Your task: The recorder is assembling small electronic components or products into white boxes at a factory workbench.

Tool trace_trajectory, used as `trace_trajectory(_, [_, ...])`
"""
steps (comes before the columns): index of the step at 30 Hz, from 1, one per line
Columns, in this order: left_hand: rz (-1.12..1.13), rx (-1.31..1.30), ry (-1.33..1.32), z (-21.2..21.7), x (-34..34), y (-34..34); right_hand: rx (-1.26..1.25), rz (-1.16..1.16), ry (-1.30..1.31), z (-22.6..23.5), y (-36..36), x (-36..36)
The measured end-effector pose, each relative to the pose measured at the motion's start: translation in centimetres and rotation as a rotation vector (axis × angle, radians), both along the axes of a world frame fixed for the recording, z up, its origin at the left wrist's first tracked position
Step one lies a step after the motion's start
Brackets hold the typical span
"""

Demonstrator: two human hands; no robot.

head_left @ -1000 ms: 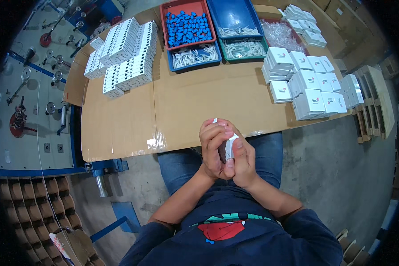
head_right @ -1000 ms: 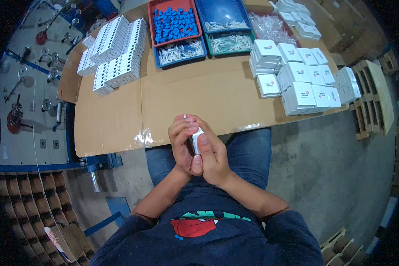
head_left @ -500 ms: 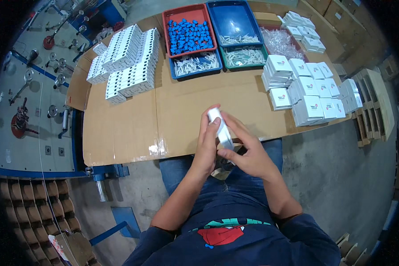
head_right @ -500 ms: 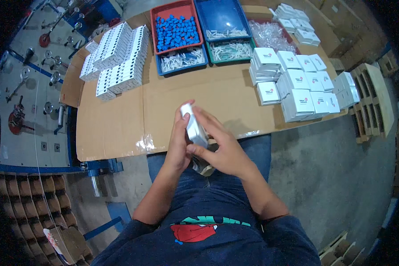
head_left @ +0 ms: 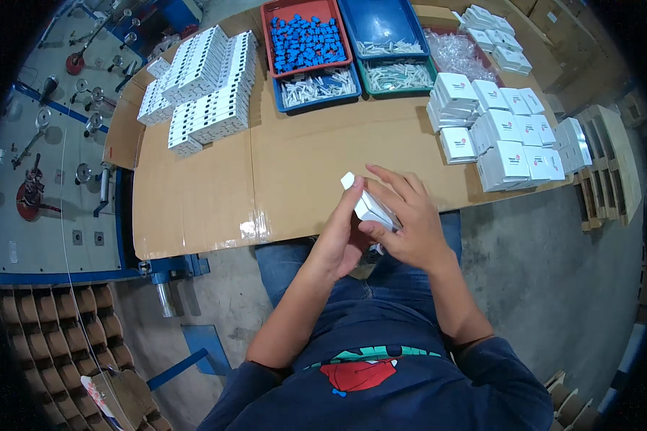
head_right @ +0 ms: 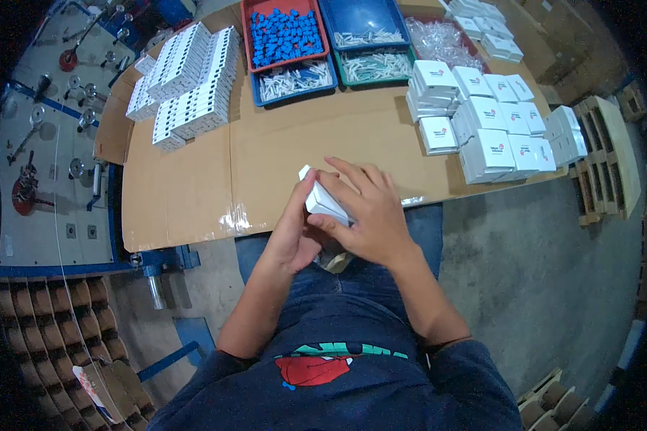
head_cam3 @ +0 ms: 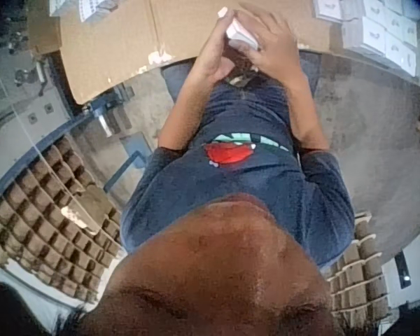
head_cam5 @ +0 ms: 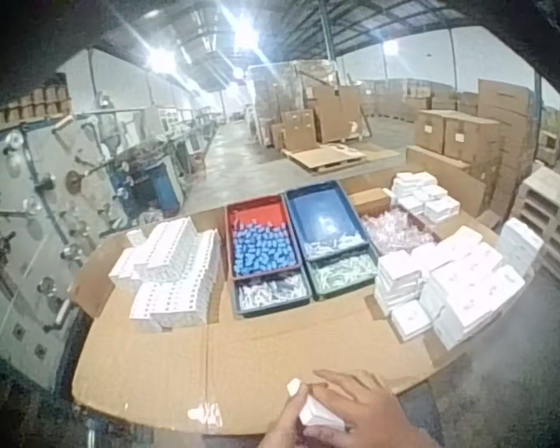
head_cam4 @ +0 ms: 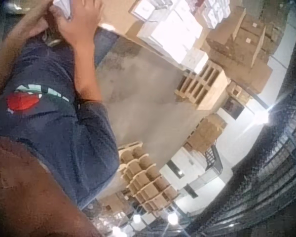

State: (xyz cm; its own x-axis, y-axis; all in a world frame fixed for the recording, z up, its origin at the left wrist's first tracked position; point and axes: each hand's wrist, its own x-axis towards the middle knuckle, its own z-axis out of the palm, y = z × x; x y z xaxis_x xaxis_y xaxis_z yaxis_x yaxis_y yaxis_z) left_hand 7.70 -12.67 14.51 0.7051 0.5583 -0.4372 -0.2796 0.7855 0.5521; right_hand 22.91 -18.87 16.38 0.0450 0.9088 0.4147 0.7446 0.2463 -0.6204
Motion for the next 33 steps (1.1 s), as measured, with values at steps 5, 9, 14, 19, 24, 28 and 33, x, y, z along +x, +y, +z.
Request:
trace_trajectory(5, [0.025,0.012,-0.003,0.0,0.1,-1.0,-0.014,0.177,0.408,-1.8,0.2,0.0])
trace_trajectory(9, [0.010,0.072,0.116,0.7,0.1,-1.3,0.030,0.246,0.492,-2.3,0.2,-0.3])
trace_trajectory(14, [0.077,0.130,0.067,0.7,0.4,-1.9,0.082,0.238,0.345,-2.8,0.5,-0.2])
trace_trajectory(19, [0.136,0.180,0.032,0.7,0.9,-2.6,0.186,0.204,0.239,-3.1,0.3,-0.3])
trace_trajectory(24, [0.140,0.241,0.053,0.7,1.1,-2.9,0.224,0.206,0.277,-3.6,0.2,-0.4])
trace_trajectory(28, [0.195,0.351,0.021,-0.3,1.1,-2.7,0.212,0.296,0.373,-3.1,0.4,-0.3])
trace_trajectory(33, [0.365,0.961,0.152,-0.7,0.6,-1.6,0.093,0.252,0.770,-2.8,-0.2,-0.7])
